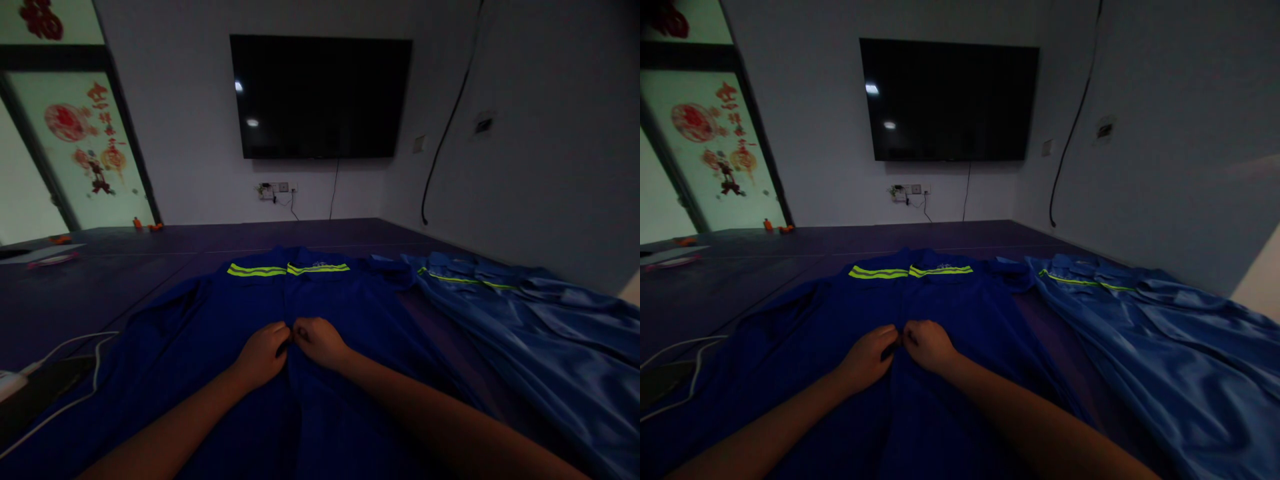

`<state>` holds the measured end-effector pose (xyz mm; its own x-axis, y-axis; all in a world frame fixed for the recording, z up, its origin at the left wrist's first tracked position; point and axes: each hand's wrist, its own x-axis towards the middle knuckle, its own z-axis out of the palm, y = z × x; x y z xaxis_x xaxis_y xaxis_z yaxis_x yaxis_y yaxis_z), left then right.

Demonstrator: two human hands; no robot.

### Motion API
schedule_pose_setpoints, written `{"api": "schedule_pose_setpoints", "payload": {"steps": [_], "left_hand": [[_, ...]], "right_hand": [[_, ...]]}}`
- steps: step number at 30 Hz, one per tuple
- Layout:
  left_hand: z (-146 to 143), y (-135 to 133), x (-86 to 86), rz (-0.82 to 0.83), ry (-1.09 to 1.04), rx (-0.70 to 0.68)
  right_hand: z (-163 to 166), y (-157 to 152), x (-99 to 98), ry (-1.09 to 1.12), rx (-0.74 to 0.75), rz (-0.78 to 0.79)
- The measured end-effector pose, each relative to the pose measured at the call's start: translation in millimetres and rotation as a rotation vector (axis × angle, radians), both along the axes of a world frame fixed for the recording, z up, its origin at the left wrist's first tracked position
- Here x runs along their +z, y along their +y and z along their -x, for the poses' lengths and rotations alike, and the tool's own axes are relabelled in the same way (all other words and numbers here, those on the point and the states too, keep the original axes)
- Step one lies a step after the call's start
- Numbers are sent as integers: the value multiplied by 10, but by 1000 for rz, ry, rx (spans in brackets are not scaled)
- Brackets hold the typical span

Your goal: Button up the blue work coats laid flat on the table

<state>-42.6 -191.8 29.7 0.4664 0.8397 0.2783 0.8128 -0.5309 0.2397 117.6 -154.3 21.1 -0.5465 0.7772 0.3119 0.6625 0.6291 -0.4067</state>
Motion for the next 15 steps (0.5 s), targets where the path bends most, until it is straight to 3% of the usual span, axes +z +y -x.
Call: {"api": "schedule_pose_setpoints", "payload": {"steps": [15], "left_hand": [[-2,-12,17,18,10,8]], "right_hand": [[-1,1,-5,10,8,7]]}}
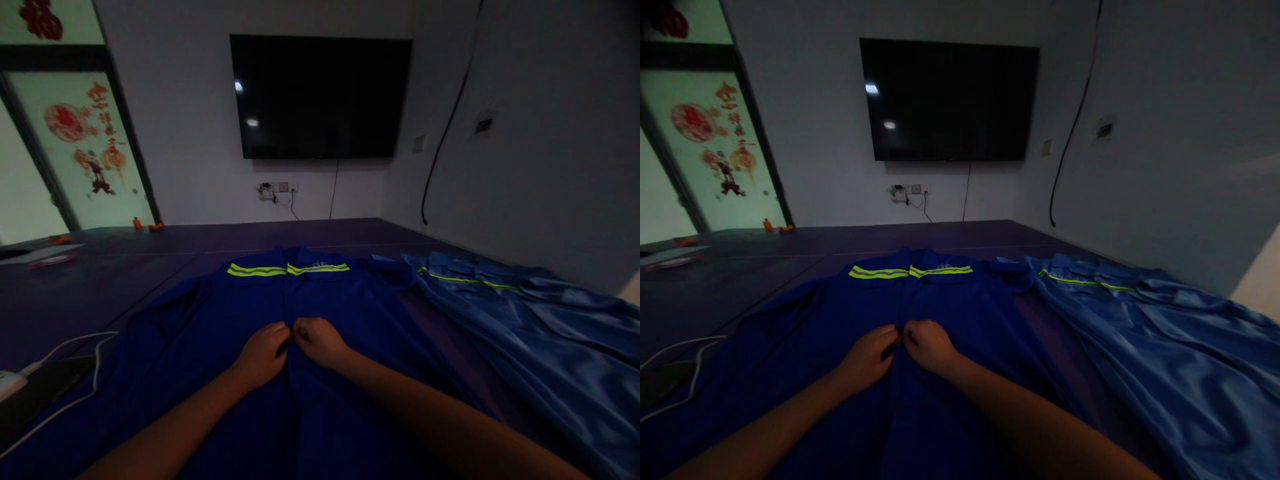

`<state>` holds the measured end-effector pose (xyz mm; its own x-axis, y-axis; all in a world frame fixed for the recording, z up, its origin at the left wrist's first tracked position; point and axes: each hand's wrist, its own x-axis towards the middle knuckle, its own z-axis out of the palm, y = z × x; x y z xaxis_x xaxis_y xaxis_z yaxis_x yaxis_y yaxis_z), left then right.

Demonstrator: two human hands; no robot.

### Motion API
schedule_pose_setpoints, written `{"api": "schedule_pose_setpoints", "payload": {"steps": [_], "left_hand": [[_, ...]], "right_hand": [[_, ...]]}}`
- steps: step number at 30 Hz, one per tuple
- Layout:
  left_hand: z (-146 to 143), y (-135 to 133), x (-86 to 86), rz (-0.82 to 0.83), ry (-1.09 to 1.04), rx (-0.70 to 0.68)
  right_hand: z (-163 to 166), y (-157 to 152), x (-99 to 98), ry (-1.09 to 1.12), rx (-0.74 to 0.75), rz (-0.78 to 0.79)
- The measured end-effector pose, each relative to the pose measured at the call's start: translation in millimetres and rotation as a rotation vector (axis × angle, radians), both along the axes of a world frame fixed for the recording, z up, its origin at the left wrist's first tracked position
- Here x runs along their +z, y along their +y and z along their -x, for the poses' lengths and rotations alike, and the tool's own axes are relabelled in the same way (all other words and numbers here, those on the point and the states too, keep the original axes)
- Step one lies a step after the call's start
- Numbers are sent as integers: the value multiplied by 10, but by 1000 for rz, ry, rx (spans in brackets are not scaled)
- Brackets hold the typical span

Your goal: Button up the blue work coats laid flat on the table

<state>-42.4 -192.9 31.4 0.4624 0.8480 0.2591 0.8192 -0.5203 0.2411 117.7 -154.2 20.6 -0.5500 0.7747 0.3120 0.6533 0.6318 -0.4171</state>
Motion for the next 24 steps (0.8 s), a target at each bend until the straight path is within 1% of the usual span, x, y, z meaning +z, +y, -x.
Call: {"api": "schedule_pose_setpoints", "payload": {"steps": [11,20,24], "left_hand": [[8,18,-23,-1,-5,-14],[14,23,-19,3,-25,-26],[11,18,-16,4,-22,-15]], "right_hand": [[2,4,-6,3,-11,5],[-2,24,-25,3,7,-8],[1,27,-32,15,-1,-2]]}}
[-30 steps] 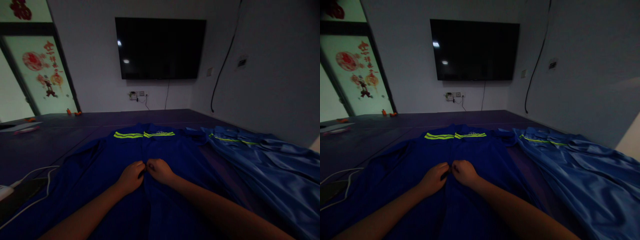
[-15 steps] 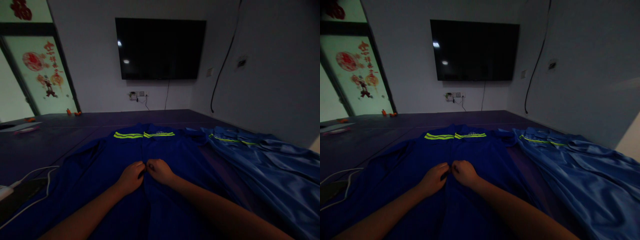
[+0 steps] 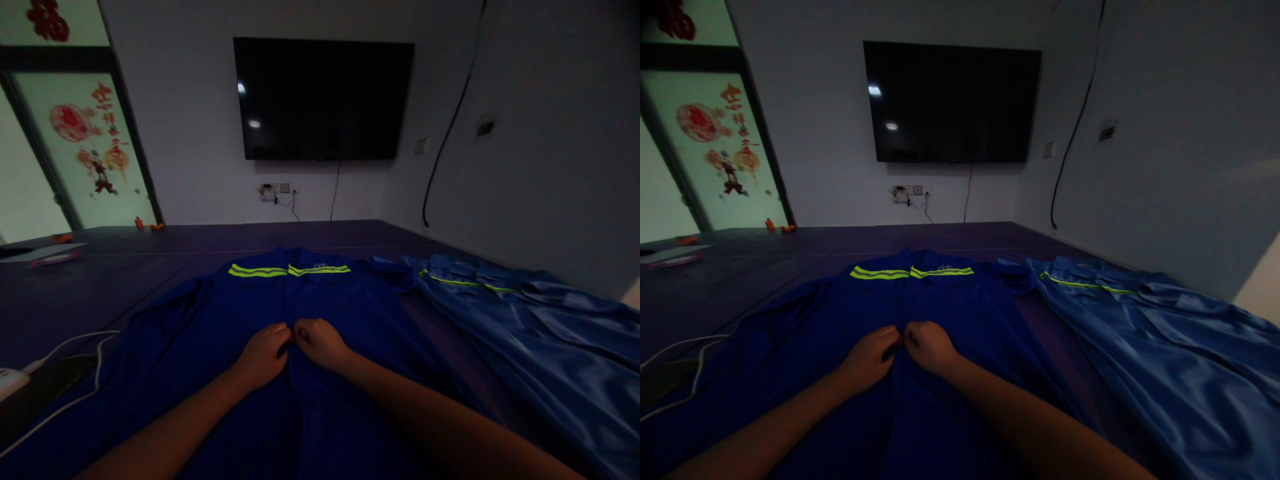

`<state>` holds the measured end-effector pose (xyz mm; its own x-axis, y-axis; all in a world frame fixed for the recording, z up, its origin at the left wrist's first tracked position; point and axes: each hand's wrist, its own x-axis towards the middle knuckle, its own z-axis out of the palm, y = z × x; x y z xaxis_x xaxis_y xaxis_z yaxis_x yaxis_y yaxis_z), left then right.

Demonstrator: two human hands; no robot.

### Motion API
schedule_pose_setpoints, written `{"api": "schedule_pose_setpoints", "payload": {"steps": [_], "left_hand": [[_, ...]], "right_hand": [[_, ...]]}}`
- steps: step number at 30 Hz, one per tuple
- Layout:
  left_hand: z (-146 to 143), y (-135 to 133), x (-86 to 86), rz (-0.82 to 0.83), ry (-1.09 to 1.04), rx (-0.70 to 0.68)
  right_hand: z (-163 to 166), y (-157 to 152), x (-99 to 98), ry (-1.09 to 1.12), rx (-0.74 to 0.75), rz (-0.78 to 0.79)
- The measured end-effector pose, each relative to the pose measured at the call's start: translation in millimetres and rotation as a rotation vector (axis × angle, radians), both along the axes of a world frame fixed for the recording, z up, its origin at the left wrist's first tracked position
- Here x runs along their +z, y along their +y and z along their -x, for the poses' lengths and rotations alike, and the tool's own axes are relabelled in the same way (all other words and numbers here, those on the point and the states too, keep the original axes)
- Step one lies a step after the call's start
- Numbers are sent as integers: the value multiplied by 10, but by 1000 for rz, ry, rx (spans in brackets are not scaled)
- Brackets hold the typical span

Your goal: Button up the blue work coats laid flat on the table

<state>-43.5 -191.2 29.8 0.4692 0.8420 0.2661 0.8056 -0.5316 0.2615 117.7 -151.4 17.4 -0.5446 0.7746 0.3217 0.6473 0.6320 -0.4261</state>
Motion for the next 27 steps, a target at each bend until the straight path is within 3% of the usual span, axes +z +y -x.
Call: {"api": "schedule_pose_setpoints", "payload": {"steps": [27], "left_hand": [[-9,-26,4,-59,-25,30]], "right_hand": [[5,-5,-6,137,4,53]]}}
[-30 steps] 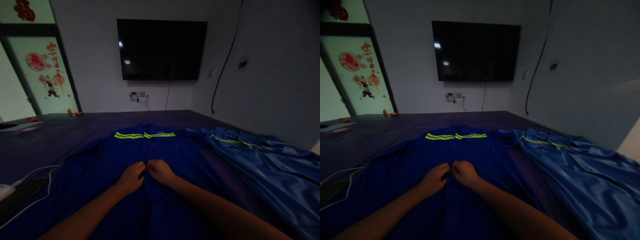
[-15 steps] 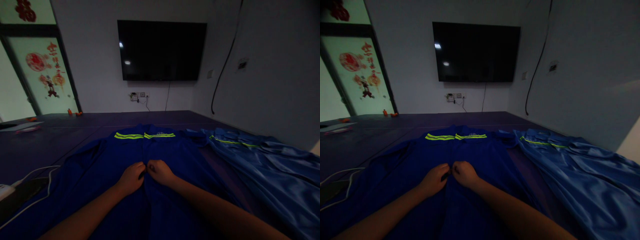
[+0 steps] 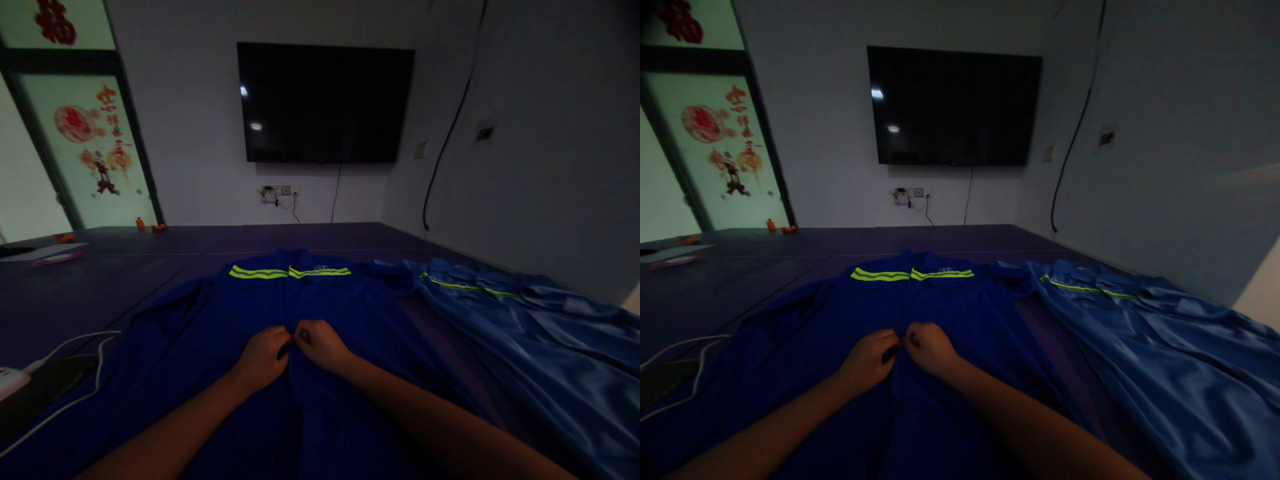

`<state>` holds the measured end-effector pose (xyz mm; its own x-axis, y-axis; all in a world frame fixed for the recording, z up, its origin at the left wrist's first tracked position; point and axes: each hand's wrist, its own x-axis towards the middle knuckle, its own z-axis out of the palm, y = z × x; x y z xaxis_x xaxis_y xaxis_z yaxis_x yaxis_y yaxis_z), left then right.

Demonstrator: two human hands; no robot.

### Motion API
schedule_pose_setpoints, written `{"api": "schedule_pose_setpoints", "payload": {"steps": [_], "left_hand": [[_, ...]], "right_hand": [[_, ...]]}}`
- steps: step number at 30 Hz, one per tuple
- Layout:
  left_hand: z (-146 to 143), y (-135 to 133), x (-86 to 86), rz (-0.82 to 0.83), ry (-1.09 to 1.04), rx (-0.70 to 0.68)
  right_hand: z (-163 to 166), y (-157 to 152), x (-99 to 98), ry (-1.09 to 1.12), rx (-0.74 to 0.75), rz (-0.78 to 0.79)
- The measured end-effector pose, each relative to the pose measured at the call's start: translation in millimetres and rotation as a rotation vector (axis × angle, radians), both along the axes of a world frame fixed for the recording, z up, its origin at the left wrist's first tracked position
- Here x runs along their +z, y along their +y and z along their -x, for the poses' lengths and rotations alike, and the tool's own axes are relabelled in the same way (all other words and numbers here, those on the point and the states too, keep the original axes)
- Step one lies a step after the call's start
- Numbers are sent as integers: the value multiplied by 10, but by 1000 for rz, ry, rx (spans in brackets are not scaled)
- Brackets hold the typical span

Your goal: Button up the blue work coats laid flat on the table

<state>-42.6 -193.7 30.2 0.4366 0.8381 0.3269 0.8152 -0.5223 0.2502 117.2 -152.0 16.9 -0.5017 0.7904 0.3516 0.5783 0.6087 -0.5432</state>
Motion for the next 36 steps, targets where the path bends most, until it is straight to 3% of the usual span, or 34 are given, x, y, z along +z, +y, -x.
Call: {"api": "schedule_pose_setpoints", "payload": {"steps": [17,36], "left_hand": [[10,32,-56,-59,-6,6],[9,36,-35,-11,39,-7]], "right_hand": [[-2,4,-12,10,-7,-2],[-4,-1,4,-68,-5,-43]]}}
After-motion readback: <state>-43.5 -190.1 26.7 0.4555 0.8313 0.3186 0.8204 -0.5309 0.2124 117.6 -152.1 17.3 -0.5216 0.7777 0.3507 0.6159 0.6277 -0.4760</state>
